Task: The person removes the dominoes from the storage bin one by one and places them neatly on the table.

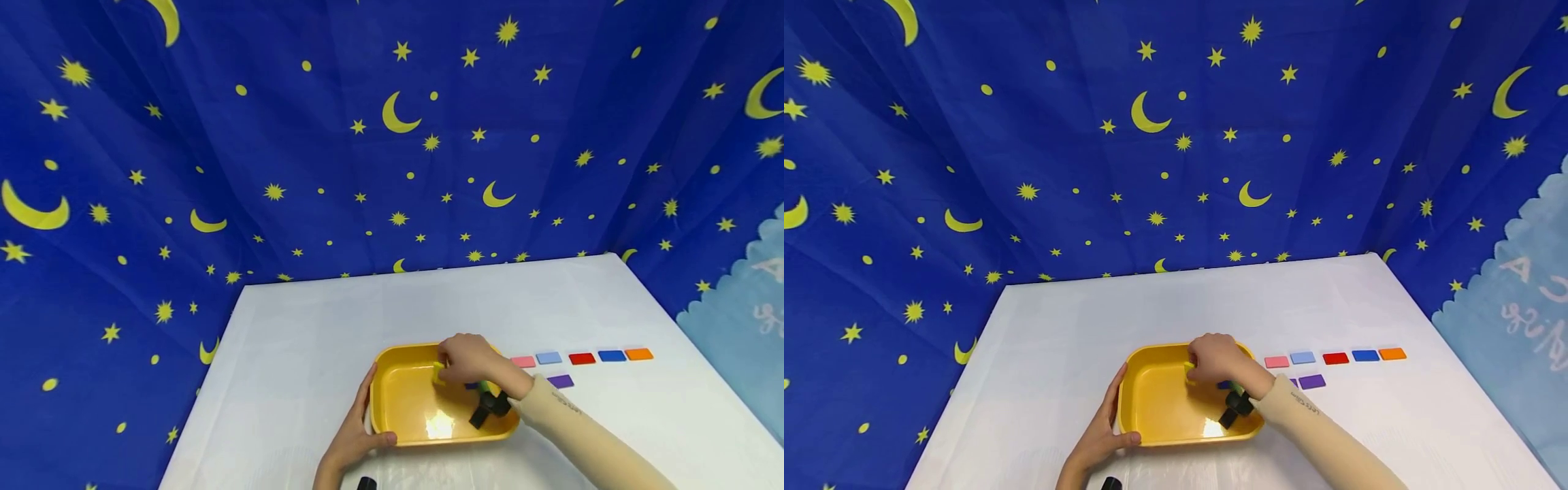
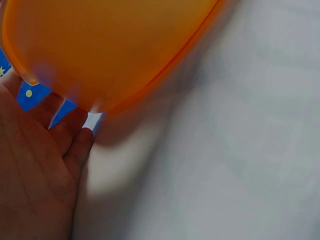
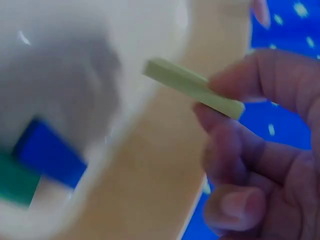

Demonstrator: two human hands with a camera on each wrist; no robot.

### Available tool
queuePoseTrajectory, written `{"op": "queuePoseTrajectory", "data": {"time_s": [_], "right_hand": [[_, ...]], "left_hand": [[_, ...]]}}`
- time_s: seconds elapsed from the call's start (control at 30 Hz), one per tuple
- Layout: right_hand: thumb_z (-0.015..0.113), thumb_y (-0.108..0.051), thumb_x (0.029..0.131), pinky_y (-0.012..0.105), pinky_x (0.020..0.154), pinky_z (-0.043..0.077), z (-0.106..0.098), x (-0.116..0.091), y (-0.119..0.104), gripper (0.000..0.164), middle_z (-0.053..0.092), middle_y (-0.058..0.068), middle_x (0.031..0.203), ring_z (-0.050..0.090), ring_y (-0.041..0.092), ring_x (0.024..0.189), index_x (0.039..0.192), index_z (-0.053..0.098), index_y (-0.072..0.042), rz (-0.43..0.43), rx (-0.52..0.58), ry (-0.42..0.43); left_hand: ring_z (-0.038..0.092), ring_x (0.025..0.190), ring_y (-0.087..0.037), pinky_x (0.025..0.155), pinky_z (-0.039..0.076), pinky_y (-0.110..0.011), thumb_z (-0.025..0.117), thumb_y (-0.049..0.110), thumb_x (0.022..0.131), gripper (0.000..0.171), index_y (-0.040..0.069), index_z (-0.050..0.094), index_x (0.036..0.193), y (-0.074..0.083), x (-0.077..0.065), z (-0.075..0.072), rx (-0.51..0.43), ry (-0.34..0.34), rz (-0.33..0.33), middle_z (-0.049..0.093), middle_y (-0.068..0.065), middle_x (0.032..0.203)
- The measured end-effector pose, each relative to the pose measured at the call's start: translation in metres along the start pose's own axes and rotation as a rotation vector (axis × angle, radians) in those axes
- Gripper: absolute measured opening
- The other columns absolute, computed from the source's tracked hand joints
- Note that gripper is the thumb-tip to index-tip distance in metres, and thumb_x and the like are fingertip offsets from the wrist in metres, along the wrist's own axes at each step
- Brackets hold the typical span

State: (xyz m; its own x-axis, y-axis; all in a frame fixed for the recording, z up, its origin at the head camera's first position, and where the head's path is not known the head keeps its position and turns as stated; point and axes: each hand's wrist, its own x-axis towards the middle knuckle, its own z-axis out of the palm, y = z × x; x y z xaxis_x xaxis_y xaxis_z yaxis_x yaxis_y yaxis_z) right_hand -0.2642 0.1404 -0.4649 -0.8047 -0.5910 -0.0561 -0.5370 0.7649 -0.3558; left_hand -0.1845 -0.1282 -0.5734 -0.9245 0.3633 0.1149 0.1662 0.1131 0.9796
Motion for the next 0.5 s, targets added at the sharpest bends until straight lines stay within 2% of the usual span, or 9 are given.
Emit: {"op": "queuePoseTrajectory", "data": {"time_s": [0.17, 0.3, 0.4, 0.5], "right_hand": [[0.070, -0.023, 0.082, 0.026, 0.050, 0.036, -0.018, -0.024, 0.039, 0.013, 0.050, -0.006, 0.063, 0.045, 0.012, 0.056, 0.076, 0.061, -0.015, 0.169, 0.228, 0.155], [0.068, -0.026, 0.088, 0.027, 0.049, 0.040, -0.033, -0.060, 0.082, 0.020, 0.055, 0.003, 0.071, 0.045, 0.016, 0.057, 0.088, 0.064, -0.006, 0.292, 0.475, 0.268], [0.065, -0.034, 0.091, 0.026, 0.047, 0.039, -0.037, -0.093, 0.113, 0.034, 0.053, 0.006, 0.070, 0.044, 0.017, 0.055, 0.097, 0.061, -0.001, 0.416, 0.586, 0.307], [0.061, -0.039, 0.092, 0.027, 0.047, 0.036, -0.030, -0.128, 0.139, 0.043, 0.048, 0.004, 0.066, 0.043, 0.016, 0.054, 0.104, 0.058, 0.002, 0.534, 0.607, 0.298]], "left_hand": [[0.014, 0.141, -0.017, 0.109, 0.011, -0.050, 0.086, 0.020, 0.069, 0.113, 0.038, 0.012, 0.152, -0.001, 0.001, 0.001, -0.001, 0.009, -0.037, 0.014, 0.004, 0.157], [0.014, 0.141, -0.015, 0.108, 0.010, -0.053, 0.086, 0.020, 0.069, 0.112, 0.039, 0.012, 0.152, 0.000, 0.001, 0.001, -0.014, 0.021, -0.045, 0.014, 0.005, 0.156], [0.015, 0.141, -0.016, 0.108, 0.010, -0.052, 0.086, 0.020, 0.069, 0.112, 0.038, 0.013, 0.152, 0.000, 0.001, 0.002, -0.018, 0.027, -0.042, 0.015, 0.005, 0.156], [0.015, 0.141, -0.017, 0.109, 0.010, -0.053, 0.086, 0.020, 0.069, 0.112, 0.037, 0.013, 0.152, 0.000, 0.000, 0.002, -0.009, 0.025, -0.039, 0.015, 0.004, 0.156]]}}
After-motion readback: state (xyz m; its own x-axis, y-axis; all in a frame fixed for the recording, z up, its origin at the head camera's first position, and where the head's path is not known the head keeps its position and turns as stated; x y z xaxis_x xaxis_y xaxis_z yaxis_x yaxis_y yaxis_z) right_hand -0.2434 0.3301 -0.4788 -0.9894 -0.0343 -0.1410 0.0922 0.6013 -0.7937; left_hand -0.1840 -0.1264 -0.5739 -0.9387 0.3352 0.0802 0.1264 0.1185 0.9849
